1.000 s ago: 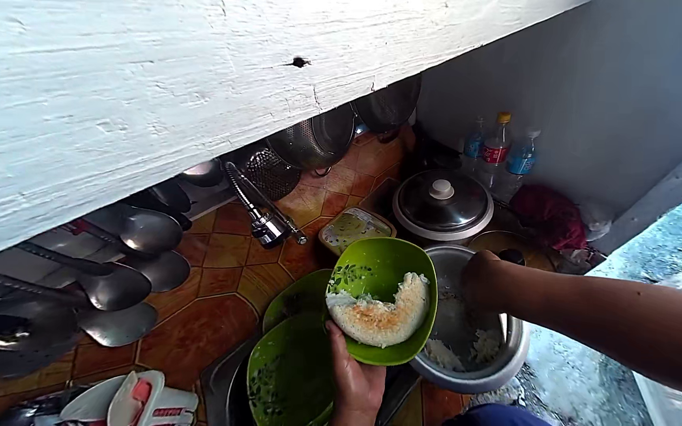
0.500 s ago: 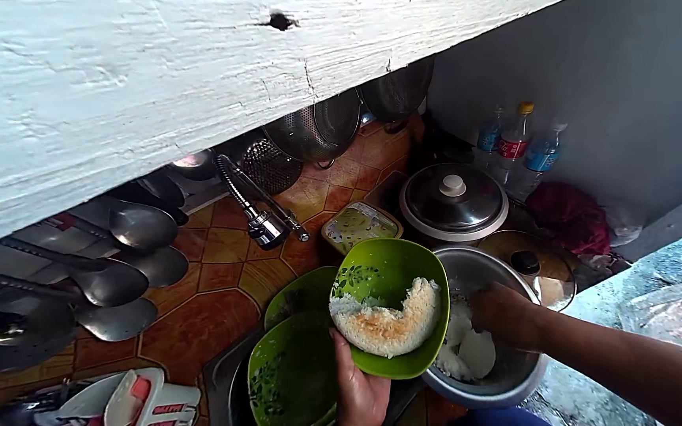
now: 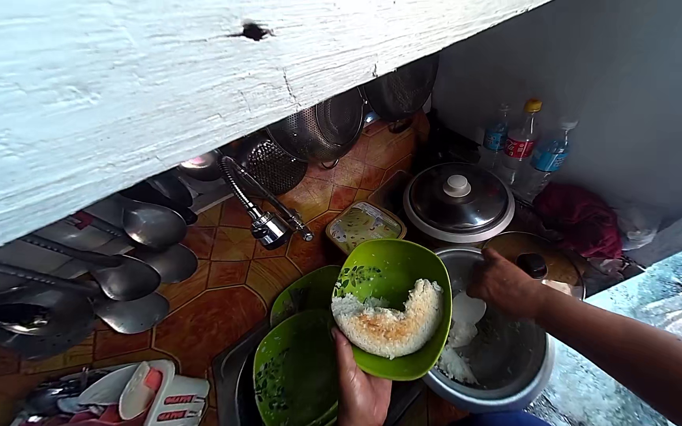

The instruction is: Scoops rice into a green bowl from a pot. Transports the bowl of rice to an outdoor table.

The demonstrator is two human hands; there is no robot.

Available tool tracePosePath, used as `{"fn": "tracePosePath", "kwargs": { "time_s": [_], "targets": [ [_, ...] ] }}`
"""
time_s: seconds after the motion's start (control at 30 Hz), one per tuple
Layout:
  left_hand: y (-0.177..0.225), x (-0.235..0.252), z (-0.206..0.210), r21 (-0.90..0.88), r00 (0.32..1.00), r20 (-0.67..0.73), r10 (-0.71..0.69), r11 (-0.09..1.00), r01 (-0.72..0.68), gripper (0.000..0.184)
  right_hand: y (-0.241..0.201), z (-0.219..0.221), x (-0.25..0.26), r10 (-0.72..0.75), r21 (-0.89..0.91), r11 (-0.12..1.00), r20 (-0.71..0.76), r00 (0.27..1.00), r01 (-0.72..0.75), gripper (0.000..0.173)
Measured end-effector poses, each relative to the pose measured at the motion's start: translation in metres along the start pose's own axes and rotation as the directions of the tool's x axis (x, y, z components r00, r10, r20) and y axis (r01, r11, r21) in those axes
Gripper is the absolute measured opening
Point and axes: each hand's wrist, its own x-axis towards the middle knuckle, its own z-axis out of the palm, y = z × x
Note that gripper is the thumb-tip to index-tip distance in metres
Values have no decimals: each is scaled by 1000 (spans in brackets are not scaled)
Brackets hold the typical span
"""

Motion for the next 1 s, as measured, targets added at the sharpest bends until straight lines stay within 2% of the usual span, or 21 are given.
{"fn": "tracePosePath", "kwargs": {
  "time_s": [0.1,0.2,0.3,0.37,0.43,0.5,0.67,0.83,0.93,1.0],
  "targets": [
    [0,0,-1,9,1000,8,3,1000,-3,66,-2,16,3,-160,10,987,-81,984,161,25],
    [0,-1,0,-2,1000,12,1,1000,-1,66,-10,31,3,-222,64,971,-124,967,231,20],
    [-1,-2,1,15,1000,4,8,1000,-8,65,-21,42,-2,-142,224,964,-34,989,146,20],
    [-2,-3,1,7,1000,-6,10,1000,-10,65,-29,44,-6,-60,338,941,88,994,27,23],
    [-2,-4,2,16,1000,-12,16,1000,-16,66,-35,41,-8,12,446,889,208,978,-106,29],
    [-2,-5,3,18,1000,-12,17,1000,-17,67,-37,37,-7,59,523,829,269,961,-198,30],
    [0,-2,2,-29,1000,-5,31,999,-31,65,-32,34,-3,191,728,617,230,954,-299,33],
    [19,4,1,0,984,-44,174,985,-174,63,-29,27,-4,281,870,399,185,942,-290,32],
    [42,1,0,110,956,-64,287,954,-279,62,-24,23,-8,317,906,337,146,937,-255,32],
    [54,-4,-2,193,942,-99,322,935,-299,61,-19,13,-14,355,913,339,97,930,-225,32]
  ]
}}
